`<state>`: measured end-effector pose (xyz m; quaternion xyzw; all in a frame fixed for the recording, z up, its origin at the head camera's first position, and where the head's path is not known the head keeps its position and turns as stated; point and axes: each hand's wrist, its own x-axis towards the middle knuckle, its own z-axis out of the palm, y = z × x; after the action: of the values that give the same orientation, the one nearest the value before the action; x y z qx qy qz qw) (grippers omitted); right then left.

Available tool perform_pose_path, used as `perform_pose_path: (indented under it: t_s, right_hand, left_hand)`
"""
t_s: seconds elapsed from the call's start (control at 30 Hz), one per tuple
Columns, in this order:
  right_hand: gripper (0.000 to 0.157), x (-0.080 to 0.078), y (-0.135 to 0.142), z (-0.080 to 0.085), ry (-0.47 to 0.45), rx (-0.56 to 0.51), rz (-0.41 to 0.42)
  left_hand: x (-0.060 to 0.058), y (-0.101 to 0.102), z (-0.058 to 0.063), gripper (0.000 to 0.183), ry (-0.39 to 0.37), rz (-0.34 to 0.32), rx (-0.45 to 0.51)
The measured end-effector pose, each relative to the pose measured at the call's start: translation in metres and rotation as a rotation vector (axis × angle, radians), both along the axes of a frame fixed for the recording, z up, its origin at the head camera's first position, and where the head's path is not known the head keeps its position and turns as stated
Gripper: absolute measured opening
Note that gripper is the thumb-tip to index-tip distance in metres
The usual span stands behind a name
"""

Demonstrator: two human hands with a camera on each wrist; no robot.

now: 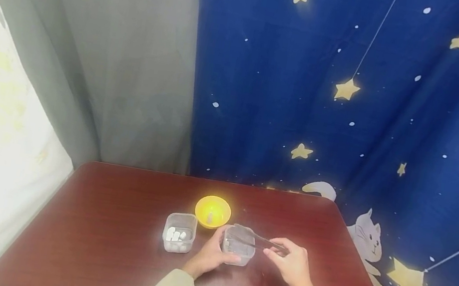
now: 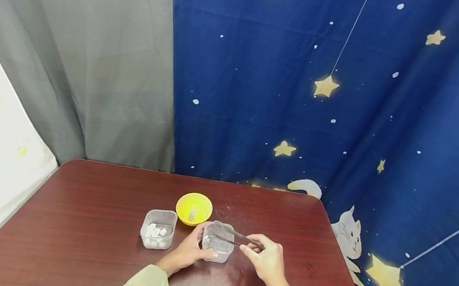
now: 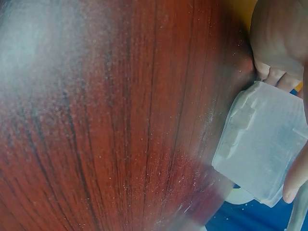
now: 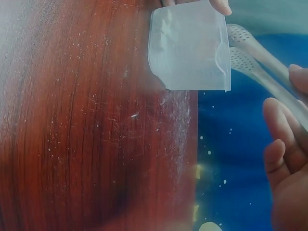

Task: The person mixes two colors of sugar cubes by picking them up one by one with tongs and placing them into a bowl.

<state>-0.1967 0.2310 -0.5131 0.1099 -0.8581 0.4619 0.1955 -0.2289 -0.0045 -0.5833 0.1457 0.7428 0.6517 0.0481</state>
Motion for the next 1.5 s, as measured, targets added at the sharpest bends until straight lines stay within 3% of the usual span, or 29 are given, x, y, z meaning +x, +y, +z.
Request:
perform_pose_path:
  t_s: [0.3, 0.5, 0.83, 1.0, 1.13, 1.33, 1.5]
  right_hand:
    - [0.025, -0.002, -0.008, -0.001, -0.054, 0.084, -0.036]
    - [0.026, -0.005, -0.013, -0.002, -0.01, 0.099, -0.06]
    - [0.024, -0.013, -0.011, -0.009, -0.033, 0.102, -0.058]
    - [0.021, -0.017, -0.014, -0.004, -0.079, 0.149, -0.049]
    - [0.018, -0.021, -0.016, 0.002, -0.194, 0.124, -0.028]
    - [0.016, -0.029, -0.019, 0.008, -0.336, 0.085, -0.003]
    - [0.016, -0.033, -0.02, 0.011, -0.366, 0.091, -0.004]
  left_hand:
    - [0.0, 0.002, -0.001, 0.083, 0.052, -0.011, 0.018]
    - [-0.001, 0.001, 0.001, 0.081, 0.012, -0.004, 0.046]
    - [0.011, -0.003, 0.032, 0.079, 0.001, -0.03, 0.081]
    - [0.006, -0.001, 0.019, 0.079, 0.021, -0.033, 0.073]
    - [-0.001, 0.001, 0.005, 0.08, 0.02, -0.021, 0.04]
    - [-0.002, 0.0, 0.002, 0.079, 0.007, -0.03, 0.026]
    - [-0.002, 0.0, 0.002, 0.08, 0.002, -0.021, 0.018]
